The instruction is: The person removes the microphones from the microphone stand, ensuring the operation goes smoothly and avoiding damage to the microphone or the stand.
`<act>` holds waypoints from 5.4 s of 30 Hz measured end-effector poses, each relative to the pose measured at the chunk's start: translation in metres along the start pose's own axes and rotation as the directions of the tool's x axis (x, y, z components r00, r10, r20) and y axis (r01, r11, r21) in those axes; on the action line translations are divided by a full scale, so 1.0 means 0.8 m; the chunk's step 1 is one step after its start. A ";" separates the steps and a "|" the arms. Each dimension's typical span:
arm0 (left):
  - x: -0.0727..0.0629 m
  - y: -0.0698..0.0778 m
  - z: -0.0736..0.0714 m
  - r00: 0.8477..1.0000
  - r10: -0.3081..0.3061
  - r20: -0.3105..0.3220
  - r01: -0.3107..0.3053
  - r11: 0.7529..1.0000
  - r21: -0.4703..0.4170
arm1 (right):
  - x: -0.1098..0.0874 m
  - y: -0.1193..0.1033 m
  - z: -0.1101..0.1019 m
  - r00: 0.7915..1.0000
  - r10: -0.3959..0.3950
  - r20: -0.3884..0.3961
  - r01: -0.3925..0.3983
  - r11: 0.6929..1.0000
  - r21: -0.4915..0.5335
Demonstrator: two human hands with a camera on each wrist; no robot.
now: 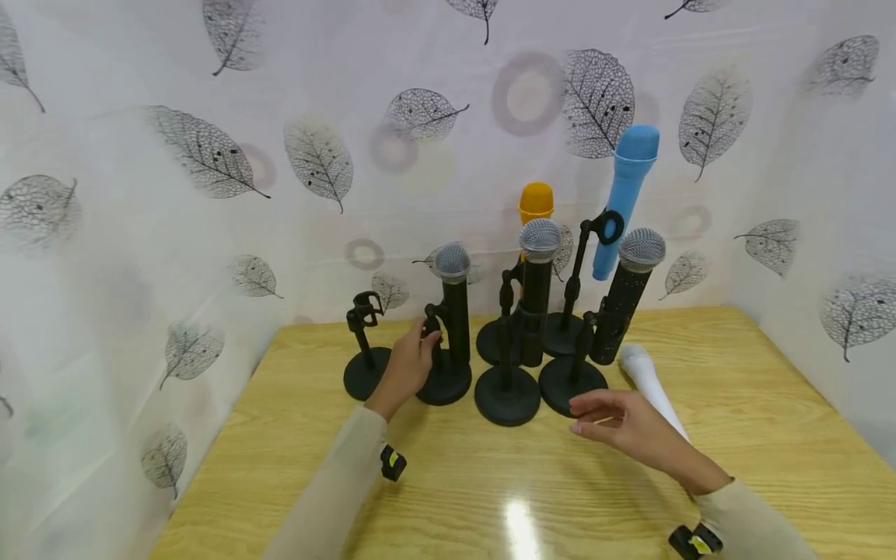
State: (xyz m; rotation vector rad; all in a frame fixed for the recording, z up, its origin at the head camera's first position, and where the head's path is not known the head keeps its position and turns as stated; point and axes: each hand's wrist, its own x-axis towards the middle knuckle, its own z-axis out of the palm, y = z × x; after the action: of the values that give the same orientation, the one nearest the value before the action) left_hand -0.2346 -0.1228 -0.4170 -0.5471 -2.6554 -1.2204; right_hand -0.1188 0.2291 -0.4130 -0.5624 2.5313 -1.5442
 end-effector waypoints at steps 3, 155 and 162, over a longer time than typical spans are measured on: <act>-0.009 0.002 -0.003 1.000 -0.004 0.016 0.004 1.000 -0.016 | 0.001 -0.002 0.001 1.000 -0.007 -0.001 0.007 1.000 0.012; -0.100 0.125 0.033 0.901 0.435 0.008 -0.429 0.891 -0.151 | 0.017 -0.100 0.050 0.874 -0.364 -0.323 0.329 0.931 -0.157; -0.101 0.126 0.033 0.899 0.438 0.006 -0.433 0.890 -0.143 | 0.017 -0.101 0.049 0.868 -0.373 -0.326 0.335 0.927 -0.168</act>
State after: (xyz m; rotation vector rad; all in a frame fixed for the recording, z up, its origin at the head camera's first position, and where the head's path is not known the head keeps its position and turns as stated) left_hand -0.1208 -0.0634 -0.3878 -1.1270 -2.2983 -1.2593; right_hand -0.0994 0.1584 -0.3592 -0.8820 2.9236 -1.7752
